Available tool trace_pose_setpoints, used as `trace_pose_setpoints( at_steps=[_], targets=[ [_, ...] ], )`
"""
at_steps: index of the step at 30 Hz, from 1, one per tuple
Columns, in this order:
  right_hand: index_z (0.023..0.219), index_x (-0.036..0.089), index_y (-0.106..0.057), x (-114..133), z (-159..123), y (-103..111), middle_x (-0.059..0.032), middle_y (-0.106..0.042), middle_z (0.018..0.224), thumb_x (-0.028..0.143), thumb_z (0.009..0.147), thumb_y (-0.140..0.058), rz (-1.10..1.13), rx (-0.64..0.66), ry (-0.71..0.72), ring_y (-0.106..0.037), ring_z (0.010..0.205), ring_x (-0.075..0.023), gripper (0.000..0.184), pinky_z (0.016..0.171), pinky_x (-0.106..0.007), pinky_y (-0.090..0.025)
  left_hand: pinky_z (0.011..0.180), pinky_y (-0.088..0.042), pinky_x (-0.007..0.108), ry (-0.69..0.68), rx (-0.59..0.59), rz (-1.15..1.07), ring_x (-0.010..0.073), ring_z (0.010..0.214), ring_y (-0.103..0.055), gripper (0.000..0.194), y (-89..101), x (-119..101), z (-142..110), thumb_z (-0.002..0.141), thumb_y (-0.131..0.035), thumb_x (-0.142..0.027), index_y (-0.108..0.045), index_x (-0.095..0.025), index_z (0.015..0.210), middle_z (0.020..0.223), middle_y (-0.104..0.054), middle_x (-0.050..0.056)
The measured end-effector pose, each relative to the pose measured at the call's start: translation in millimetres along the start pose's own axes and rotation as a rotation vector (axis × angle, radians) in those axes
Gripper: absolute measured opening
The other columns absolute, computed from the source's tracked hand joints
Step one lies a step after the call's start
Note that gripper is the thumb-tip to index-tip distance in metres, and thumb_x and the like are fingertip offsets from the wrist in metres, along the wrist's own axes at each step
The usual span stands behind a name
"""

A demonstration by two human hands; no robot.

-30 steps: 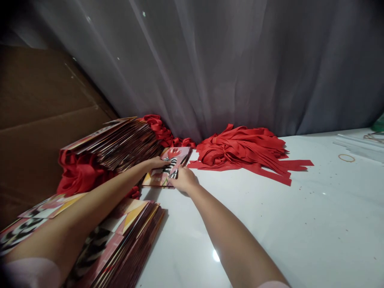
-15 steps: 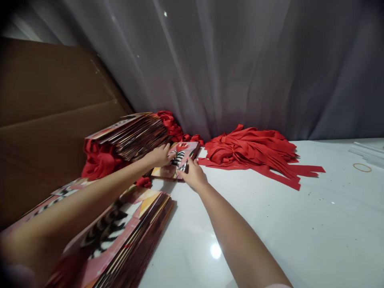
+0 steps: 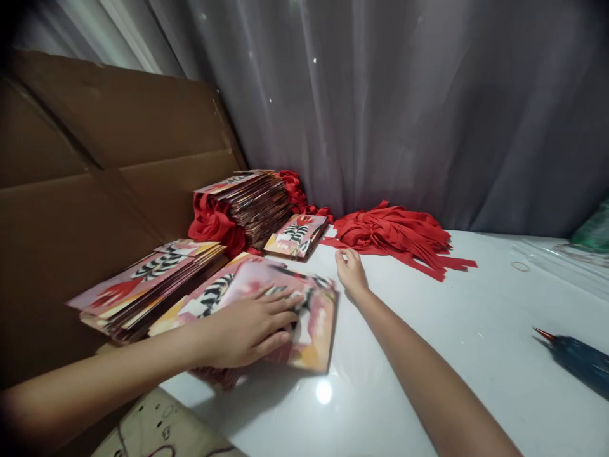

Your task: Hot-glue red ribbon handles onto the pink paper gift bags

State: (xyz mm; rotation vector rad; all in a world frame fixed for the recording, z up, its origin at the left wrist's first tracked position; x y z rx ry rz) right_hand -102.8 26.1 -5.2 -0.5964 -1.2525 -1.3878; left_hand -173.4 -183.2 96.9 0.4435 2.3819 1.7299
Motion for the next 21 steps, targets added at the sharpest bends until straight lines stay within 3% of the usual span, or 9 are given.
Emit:
trace_pose_setpoints(
  at_steps=[2, 6, 9, 11, 13, 15, 19, 21],
  targets=[
    [0.106, 0.015, -0.067, -3, -21, 37, -0.0184, -0.056, 0.130, 0.040, 0.094, -0.038, -0.061, 0.040, 0.012, -0.058, 0.111, -0.0270, 0.040, 0.094, -0.041, -0.046, 0.119, -0.017, 0.053, -0.098, -0.034, 0.015, 0.0322, 0.144, -0.032, 0.050, -4.0, -30, 7, 0.099, -0.030, -0.043, -0.062, -0.019, 0.128, 0.152, -0.042, 0.012],
    [0.092, 0.019, -0.072, -2, -69, 99, -0.0114, -0.068, 0.111, 0.031, 0.089, -0.052, -0.216, 0.185, 0.027, -0.059, 0.110, -0.0250, 0.024, 0.101, -0.038, -0.040, 0.113, -0.024, 0.059, -0.113, 0.054, -0.039, 0.0379, 0.137, -0.041, 0.061, -30.3, -66, 39, 0.095, -0.036, -0.054, -0.056, -0.011, 0.134, 0.143, -0.049, 0.023],
    [0.100, 0.015, -0.071, -4, -92, 135, -0.0157, -0.065, 0.119, 0.025, 0.085, -0.058, -0.342, 0.191, -0.042, -0.051, 0.123, -0.0288, 0.023, 0.108, -0.041, -0.032, 0.113, -0.025, 0.055, 0.055, 0.133, -0.103, 0.0375, 0.136, -0.042, 0.070, -42.5, -65, 80, 0.086, -0.049, -0.062, -0.054, -0.013, 0.136, 0.145, -0.047, 0.023],
    [0.110, 0.011, -0.067, -7, -100, 152, -0.0194, -0.062, 0.123, 0.022, 0.084, -0.059, -0.401, 0.171, -0.109, -0.050, 0.125, -0.0309, 0.030, 0.107, -0.042, -0.031, 0.107, -0.030, 0.061, 0.160, 0.123, -0.105, 0.0433, 0.129, -0.048, 0.076, -38.3, -58, 112, 0.081, -0.051, -0.069, -0.056, -0.015, 0.134, 0.141, -0.052, 0.025],
    [0.117, 0.009, -0.063, -11, -103, 162, -0.0195, -0.065, 0.116, 0.021, 0.084, -0.058, -0.424, 0.178, -0.172, -0.056, 0.117, -0.0300, 0.036, 0.102, -0.041, -0.035, 0.098, -0.037, 0.064, 0.246, 0.112, -0.121, 0.0468, 0.121, -0.054, 0.078, -31.0, -52, 143, 0.081, -0.045, -0.074, -0.055, -0.018, 0.135, 0.135, -0.055, 0.027],
    [0.115, 0.010, -0.063, -15, -106, 164, -0.0158, -0.070, 0.102, 0.023, 0.086, -0.055, -0.403, 0.239, -0.230, -0.063, 0.101, -0.0268, 0.032, 0.092, -0.037, -0.042, 0.100, -0.033, 0.066, 0.248, 0.060, -0.149, 0.0487, 0.130, -0.044, 0.073, -20.8, -54, 170, 0.087, -0.039, -0.069, -0.053, -0.017, 0.137, 0.141, -0.051, 0.026],
    [0.074, 0.014, -0.066, -23, -121, 150, -0.0055, -0.069, 0.064, 0.024, 0.086, -0.054, -0.256, 0.558, -0.347, -0.061, 0.058, -0.0150, 0.020, 0.061, -0.025, -0.046, 0.114, -0.012, 0.062, 0.091, -0.047, -0.186, 0.0392, 0.148, -0.012, 0.054, -9.3, -84, 202, 0.094, -0.037, -0.055, -0.048, -0.030, 0.141, 0.162, -0.020, 0.008],
    [0.065, 0.015, -0.062, -26, -129, 147, -0.0045, -0.068, 0.059, 0.020, 0.084, -0.054, -0.191, 0.667, -0.398, -0.054, 0.048, -0.0111, 0.021, 0.051, -0.023, -0.042, 0.113, -0.012, 0.064, 0.074, -0.055, -0.210, 0.0421, 0.148, -0.012, 0.061, -12.9, -93, 206, 0.093, -0.037, -0.056, -0.040, -0.028, 0.147, 0.162, -0.017, 0.012]
  ],
)
Point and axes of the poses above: each hand's wrist, its own z-axis towards the middle knuckle, its own y-axis out of the back of the hand, x = y × z, the point moved 8 cm from there along z, towards the middle knuckle
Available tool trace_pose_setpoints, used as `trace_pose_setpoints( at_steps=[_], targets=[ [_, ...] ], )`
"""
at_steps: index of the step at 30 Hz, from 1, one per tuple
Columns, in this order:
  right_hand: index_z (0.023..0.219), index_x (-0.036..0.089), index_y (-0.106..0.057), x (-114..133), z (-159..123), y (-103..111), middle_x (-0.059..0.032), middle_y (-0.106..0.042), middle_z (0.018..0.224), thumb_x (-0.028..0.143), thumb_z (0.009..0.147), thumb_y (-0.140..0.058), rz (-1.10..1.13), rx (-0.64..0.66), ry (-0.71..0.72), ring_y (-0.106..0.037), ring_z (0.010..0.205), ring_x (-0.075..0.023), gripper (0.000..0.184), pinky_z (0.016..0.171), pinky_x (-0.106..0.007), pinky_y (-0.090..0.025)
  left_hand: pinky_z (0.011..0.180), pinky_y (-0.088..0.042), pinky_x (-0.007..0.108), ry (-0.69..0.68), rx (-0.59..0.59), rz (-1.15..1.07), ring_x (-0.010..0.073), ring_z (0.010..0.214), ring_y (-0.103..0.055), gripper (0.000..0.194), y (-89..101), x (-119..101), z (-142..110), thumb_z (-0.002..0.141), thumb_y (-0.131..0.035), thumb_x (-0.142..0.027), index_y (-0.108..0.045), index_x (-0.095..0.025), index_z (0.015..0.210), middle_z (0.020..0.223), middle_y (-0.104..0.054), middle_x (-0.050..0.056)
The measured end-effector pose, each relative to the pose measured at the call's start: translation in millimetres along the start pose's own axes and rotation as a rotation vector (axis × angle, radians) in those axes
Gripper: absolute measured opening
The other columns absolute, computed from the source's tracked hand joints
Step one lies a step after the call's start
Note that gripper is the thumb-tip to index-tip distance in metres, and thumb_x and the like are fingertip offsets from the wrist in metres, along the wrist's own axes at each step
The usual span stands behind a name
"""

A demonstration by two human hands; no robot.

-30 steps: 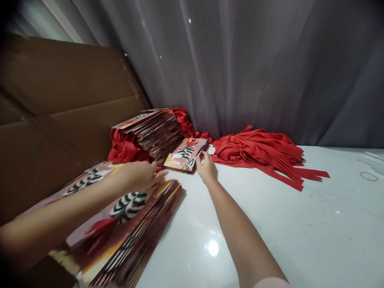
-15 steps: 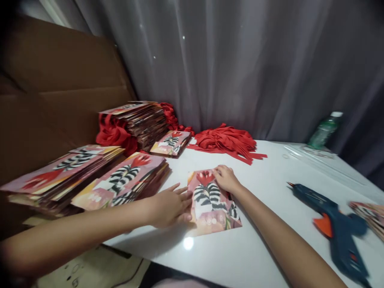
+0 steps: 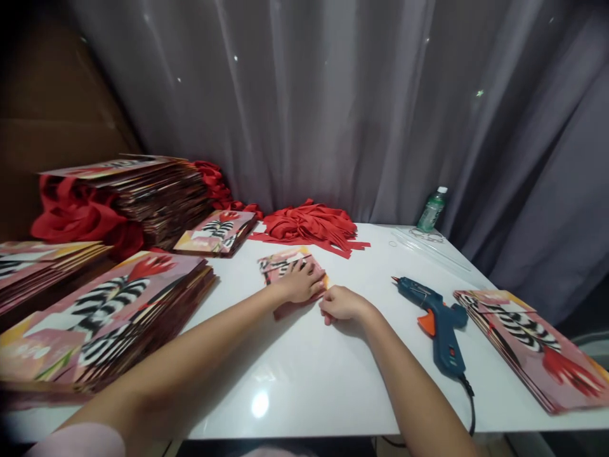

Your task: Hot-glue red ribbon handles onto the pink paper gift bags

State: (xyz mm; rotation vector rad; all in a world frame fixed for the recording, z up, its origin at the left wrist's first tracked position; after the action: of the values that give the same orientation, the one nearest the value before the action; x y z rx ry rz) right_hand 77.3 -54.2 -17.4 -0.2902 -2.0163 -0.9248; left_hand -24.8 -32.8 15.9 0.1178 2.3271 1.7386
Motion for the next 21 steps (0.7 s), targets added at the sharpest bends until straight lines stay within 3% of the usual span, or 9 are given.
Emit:
trace_pose_setpoints(
  at_steps=[3, 6, 9, 12, 15, 17, 19, 21],
  targets=[
    [0.068, 0.015, -0.060, -5, -2, -2, -0.0044, -0.068, 0.062, 0.019, 0.085, -0.051, 0.060, 0.054, -0.021, -0.053, 0.047, -0.0096, 0.019, 0.048, -0.021, -0.041, 0.107, -0.020, 0.069, 0.005, 0.006, -0.032, 0.0516, 0.143, -0.017, 0.085, -9.2, 5, -6, 0.085, -0.046, -0.067, -0.027, -0.020, 0.153, 0.160, -0.015, 0.024],
    [0.070, 0.016, -0.057, -8, 0, 0, -0.0030, -0.066, 0.062, 0.019, 0.086, -0.047, 0.082, 0.044, -0.017, -0.054, 0.047, -0.0096, 0.019, 0.048, -0.021, -0.044, 0.111, -0.029, 0.055, -0.085, -0.007, -0.037, 0.0466, 0.144, -0.021, 0.099, -12.4, 23, -19, 0.073, -0.062, -0.069, -0.029, -0.020, 0.152, 0.161, -0.013, 0.023],
    [0.070, 0.018, -0.055, -6, 1, 2, -0.0013, -0.064, 0.060, 0.019, 0.085, -0.047, 0.050, -0.008, 0.018, -0.053, 0.046, -0.0102, 0.017, 0.046, -0.021, -0.043, 0.112, -0.034, 0.044, -0.137, -0.107, -0.007, 0.0399, 0.142, -0.031, 0.085, -5.0, 48, -31, 0.080, -0.063, -0.058, -0.037, -0.016, 0.149, 0.156, -0.029, 0.023],
    [0.070, 0.018, -0.058, 5, -3, 3, -0.0008, -0.064, 0.059, 0.019, 0.084, -0.051, -0.023, -0.080, 0.093, -0.055, 0.048, -0.0125, 0.016, 0.051, -0.024, -0.044, 0.102, -0.045, 0.040, -0.138, -0.177, 0.040, 0.0337, 0.125, -0.055, 0.061, 1.5, 62, -36, 0.090, -0.054, -0.049, -0.046, -0.022, 0.143, 0.139, -0.053, 0.017],
    [0.086, 0.018, -0.066, 26, -7, 0, -0.0058, -0.072, 0.087, 0.020, 0.087, -0.051, -0.086, -0.194, 0.225, -0.065, 0.079, -0.0189, 0.015, 0.076, -0.031, -0.050, 0.083, -0.053, 0.039, -0.133, -0.215, 0.088, 0.0305, 0.095, -0.070, 0.048, 4.4, 56, -39, 0.094, -0.048, -0.045, -0.054, -0.021, 0.136, 0.110, -0.069, 0.015],
    [0.103, 0.019, -0.067, 43, -11, -4, -0.0089, -0.069, 0.112, 0.019, 0.091, -0.048, -0.155, -0.299, 0.380, -0.061, 0.106, -0.0222, 0.023, 0.095, -0.036, -0.045, 0.078, -0.054, 0.041, -0.140, -0.229, 0.109, 0.0319, 0.087, -0.071, 0.043, 3.8, 45, -41, 0.097, -0.042, -0.041, -0.061, -0.014, 0.126, 0.094, -0.072, 0.017],
    [0.110, 0.017, -0.065, 56, -16, -10, -0.0115, -0.066, 0.118, 0.017, 0.093, -0.043, -0.272, -0.426, 0.541, -0.057, 0.113, -0.0242, 0.028, 0.101, -0.040, -0.043, 0.076, -0.053, 0.042, -0.151, -0.231, 0.116, 0.0326, 0.086, -0.070, 0.037, 1.6, 33, -44, 0.097, -0.039, -0.029, -0.067, -0.009, 0.112, 0.088, -0.071, 0.020],
    [0.106, 0.016, -0.066, 62, -20, -14, -0.0135, -0.067, 0.108, 0.017, 0.095, -0.040, -0.395, -0.562, 0.631, -0.058, 0.105, -0.0267, 0.028, 0.095, -0.043, -0.047, 0.076, -0.054, 0.043, -0.156, -0.231, 0.104, 0.0329, 0.086, -0.070, 0.033, 0.2, 25, -48, 0.094, -0.039, -0.018, -0.068, -0.006, 0.104, 0.087, -0.070, 0.022]
  ],
)
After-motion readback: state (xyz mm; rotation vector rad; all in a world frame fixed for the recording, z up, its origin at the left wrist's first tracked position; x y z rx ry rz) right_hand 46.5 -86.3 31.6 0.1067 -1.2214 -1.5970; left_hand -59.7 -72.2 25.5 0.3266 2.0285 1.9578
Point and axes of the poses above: each hand's wrist, its own z-axis towards the middle knuckle, its own y-axis out of the back of the hand, x = y × z, the point moved 8 cm from there along z, towards the middle knuckle
